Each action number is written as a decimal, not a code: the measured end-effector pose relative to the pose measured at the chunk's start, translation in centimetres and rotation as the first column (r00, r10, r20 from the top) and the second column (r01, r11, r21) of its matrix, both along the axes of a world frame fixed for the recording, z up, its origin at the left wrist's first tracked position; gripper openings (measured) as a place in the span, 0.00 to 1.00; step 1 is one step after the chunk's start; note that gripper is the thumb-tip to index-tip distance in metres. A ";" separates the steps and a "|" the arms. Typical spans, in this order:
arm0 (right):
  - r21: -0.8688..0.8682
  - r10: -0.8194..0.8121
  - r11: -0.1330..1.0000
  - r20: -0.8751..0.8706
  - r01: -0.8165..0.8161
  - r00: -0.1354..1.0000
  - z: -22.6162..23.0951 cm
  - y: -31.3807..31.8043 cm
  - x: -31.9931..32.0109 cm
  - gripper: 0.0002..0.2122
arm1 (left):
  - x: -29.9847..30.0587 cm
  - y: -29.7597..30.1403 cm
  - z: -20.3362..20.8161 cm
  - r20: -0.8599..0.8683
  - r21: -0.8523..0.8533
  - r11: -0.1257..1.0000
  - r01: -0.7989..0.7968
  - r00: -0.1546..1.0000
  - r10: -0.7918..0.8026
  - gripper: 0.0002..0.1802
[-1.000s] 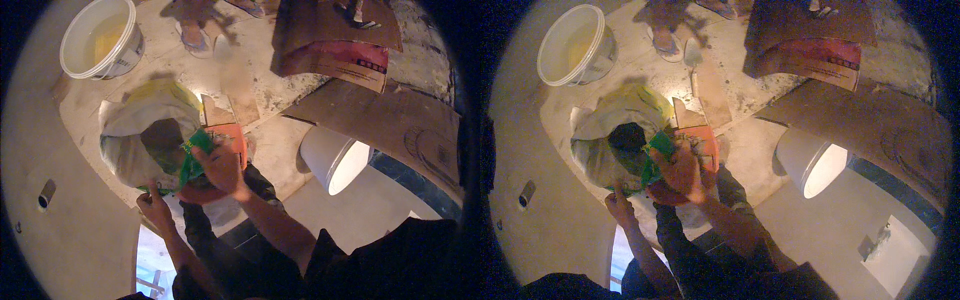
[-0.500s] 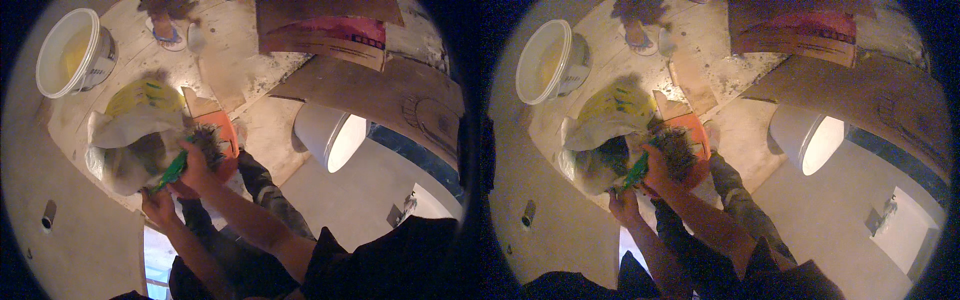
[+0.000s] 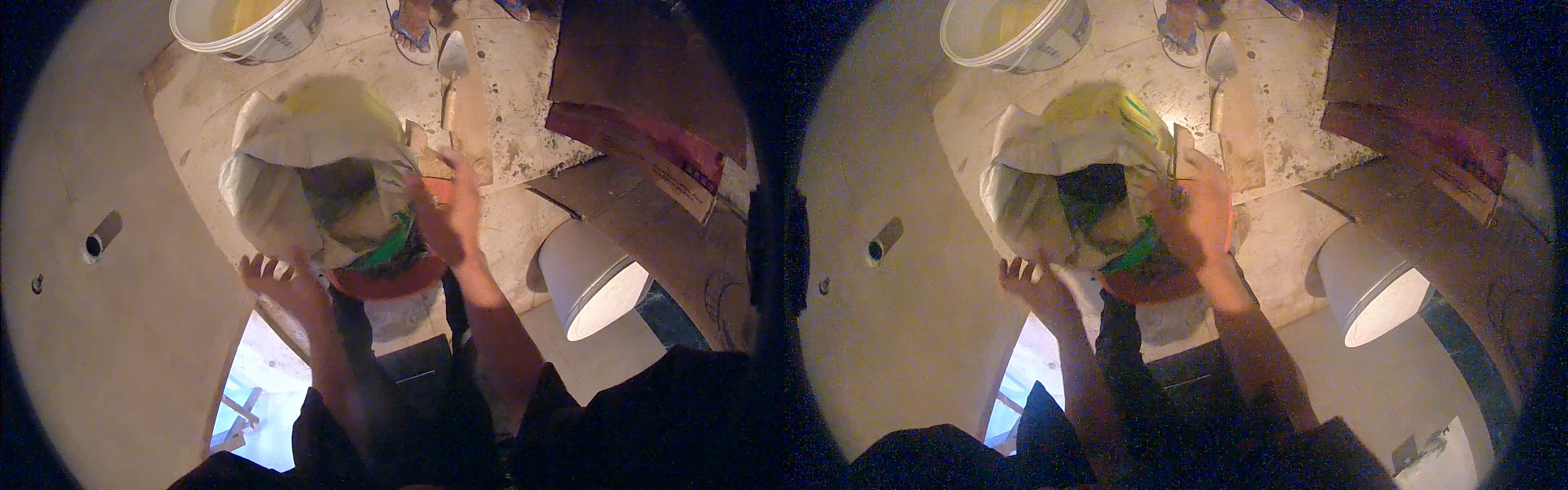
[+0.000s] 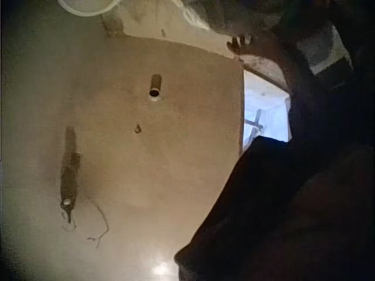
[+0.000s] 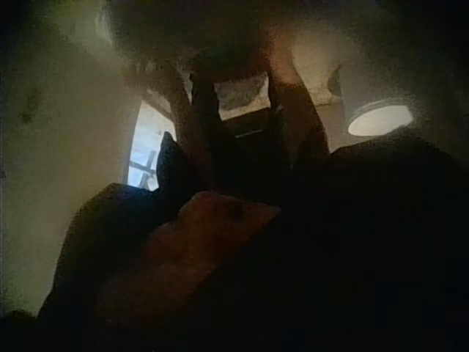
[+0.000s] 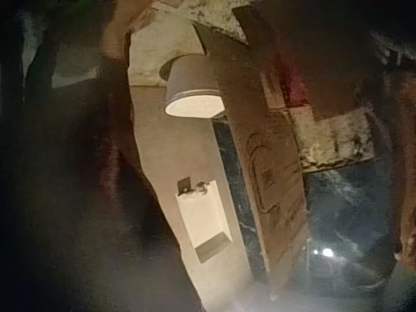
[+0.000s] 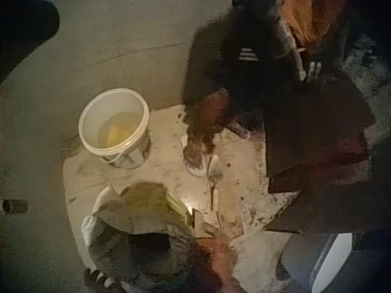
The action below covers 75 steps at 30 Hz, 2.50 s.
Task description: The person uses a trowel to scrape and pry loose old tiles and adhesive from a floor surface, collecting the debris into an orange bucket. A coworker assists by using a hammer to break up the tiles. The person repeatedly scrapes the floor and transfers the resulting rubble into the bucket.
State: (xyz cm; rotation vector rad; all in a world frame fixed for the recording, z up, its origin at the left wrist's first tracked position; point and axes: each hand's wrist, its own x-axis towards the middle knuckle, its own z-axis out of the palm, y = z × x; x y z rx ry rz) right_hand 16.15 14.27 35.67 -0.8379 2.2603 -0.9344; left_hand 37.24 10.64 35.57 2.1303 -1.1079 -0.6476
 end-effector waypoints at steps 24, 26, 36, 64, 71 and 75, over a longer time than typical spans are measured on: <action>-0.112 0.347 0.789 -0.730 -0.604 0.589 -1.3 -14.8 -3.5 0.14 | 0.0 -12.0 1.1 0.438 0.283 0.737 0.614 0.600 -0.669 0.35; -0.185 0.249 0.764 -0.800 -0.618 0.546 -2.0 -16.5 -4.6 0.08 | 0.5 -12.7 1.7 0.371 0.381 0.749 0.542 0.652 -0.661 0.36; -0.406 0.280 0.849 -0.195 -0.337 0.940 -2.3 -7.3 -7.8 0.20 | 5.5 -6.3 -1.6 0.155 -0.224 0.861 0.456 0.889 -0.430 0.31; 0.345 -0.565 0.820 0.614 0.456 0.552 -20.8 31.6 6.0 0.16 | 9.9 18.7 -19.3 -0.241 0.635 0.631 0.447 0.890 -0.388 0.23; 0.275 -0.564 0.813 0.594 0.514 0.574 -6.1 34.6 5.0 0.18 | 9.1 19.2 -3.4 -0.360 0.430 0.730 0.531 0.842 -0.401 0.26; 0.121 -0.406 0.898 0.602 0.424 0.688 1.3 34.6 3.6 0.19 | 10.3 19.7 5.0 -0.344 0.486 0.716 0.501 0.863 -0.371 0.27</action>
